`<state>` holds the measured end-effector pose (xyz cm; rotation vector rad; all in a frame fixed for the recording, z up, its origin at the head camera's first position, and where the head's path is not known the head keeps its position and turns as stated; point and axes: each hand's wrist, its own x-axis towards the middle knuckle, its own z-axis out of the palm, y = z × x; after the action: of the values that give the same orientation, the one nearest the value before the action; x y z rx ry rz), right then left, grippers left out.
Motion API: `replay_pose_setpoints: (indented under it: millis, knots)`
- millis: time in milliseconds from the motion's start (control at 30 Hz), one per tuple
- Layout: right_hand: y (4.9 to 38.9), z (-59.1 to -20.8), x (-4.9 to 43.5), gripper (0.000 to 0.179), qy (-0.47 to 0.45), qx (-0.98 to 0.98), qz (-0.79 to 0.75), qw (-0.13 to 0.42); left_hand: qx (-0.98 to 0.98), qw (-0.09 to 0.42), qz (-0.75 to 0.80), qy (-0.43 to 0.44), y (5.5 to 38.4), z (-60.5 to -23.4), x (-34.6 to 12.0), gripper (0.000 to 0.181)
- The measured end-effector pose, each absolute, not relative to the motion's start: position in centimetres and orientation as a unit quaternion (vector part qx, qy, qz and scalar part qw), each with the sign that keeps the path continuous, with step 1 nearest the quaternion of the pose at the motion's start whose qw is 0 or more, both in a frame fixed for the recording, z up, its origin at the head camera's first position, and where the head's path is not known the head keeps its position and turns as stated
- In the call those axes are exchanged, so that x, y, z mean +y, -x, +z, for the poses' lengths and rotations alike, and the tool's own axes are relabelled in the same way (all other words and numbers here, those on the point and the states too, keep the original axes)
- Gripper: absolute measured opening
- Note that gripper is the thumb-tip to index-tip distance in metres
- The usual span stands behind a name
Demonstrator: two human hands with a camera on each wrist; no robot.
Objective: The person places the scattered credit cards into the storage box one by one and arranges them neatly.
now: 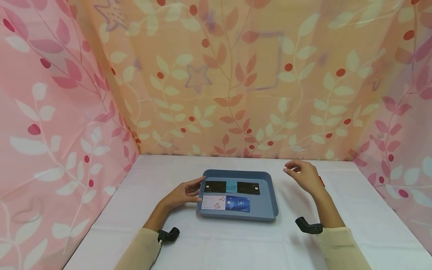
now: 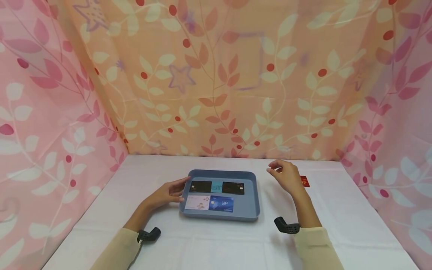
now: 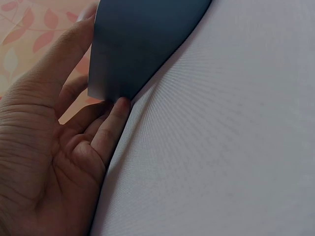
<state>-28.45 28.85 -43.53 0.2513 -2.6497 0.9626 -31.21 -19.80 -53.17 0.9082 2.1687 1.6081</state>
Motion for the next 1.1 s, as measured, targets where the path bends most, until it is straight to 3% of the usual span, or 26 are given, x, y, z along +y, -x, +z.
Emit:
replay_pose_setpoints:
  millis: [567,1100]
  knots:
    - [28.7,-45.0,32.8,0.037,-0.025,-0.926,0.343,0.155,0.752,0.148,0.561,-0.312,31.1,-53.0,-19.7,0.085]
    - [28.4,-46.7,37.4,0.039,0.019,-0.942,0.314,0.118,0.75,0.148,0.564,-0.312,31.1,-53.0,-19.7,0.085]
